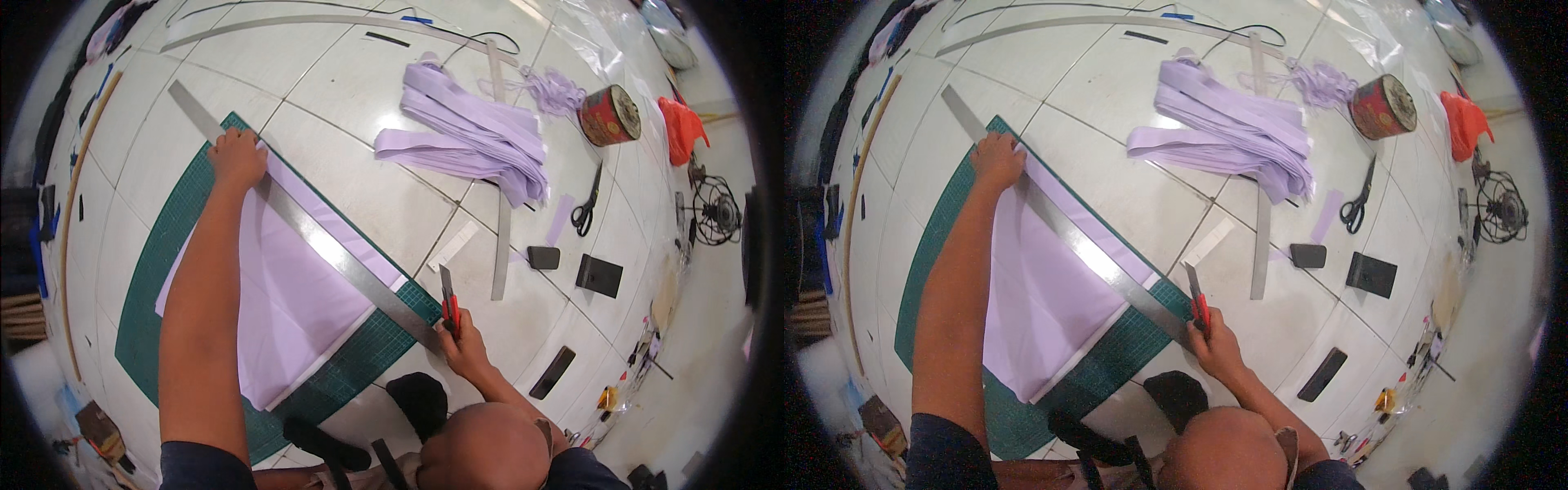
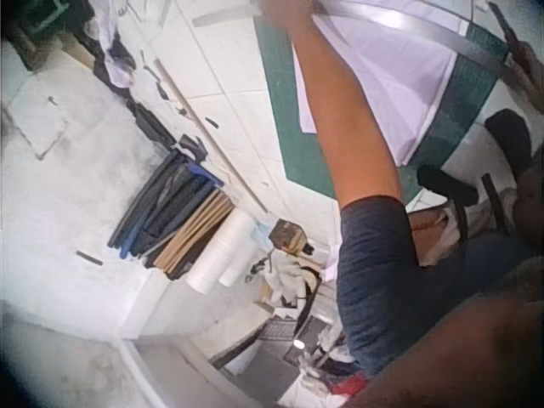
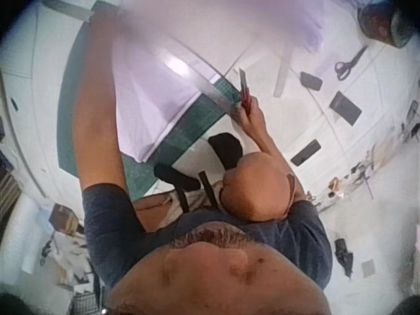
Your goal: The person cuts strips of light-colored fabric using a pair of shears while following the edge of a long metal ruler placed on a green cutting mat.
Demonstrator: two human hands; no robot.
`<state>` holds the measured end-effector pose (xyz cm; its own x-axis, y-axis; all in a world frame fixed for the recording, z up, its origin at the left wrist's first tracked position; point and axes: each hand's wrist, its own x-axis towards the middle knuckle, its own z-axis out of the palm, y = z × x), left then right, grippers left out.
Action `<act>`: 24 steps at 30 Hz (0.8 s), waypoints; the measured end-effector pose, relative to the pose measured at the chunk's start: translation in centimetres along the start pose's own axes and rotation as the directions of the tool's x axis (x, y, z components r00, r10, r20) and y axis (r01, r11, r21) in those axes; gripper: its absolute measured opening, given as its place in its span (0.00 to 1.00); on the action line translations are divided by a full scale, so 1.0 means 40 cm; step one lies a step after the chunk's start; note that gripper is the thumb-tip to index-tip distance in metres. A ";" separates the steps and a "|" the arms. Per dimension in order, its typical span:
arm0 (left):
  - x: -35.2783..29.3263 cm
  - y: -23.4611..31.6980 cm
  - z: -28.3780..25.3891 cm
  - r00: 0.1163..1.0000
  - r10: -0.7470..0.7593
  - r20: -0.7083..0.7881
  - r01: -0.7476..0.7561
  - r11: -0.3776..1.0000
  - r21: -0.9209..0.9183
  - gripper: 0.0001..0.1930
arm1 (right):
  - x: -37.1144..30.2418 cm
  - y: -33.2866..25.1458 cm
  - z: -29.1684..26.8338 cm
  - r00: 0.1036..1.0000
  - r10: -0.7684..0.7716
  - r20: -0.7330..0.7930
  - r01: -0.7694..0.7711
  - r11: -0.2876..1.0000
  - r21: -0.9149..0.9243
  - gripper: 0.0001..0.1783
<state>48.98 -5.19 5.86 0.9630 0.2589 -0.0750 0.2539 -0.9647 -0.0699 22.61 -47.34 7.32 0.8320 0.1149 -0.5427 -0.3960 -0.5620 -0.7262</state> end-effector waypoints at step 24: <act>-0.226 0.374 -0.579 0.919 0.347 -0.186 -0.182 -0.045 -0.982 0.20 | 0.329 -0.255 -0.018 0.912 -0.319 -0.260 0.402 0.826 0.395 0.43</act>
<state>46.16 -23.07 28.54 0.9902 -0.1056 0.0917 -0.0976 -0.0515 0.9939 37.89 -40.68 7.89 0.9856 0.0710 -0.1535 -0.1466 -0.0946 -0.9847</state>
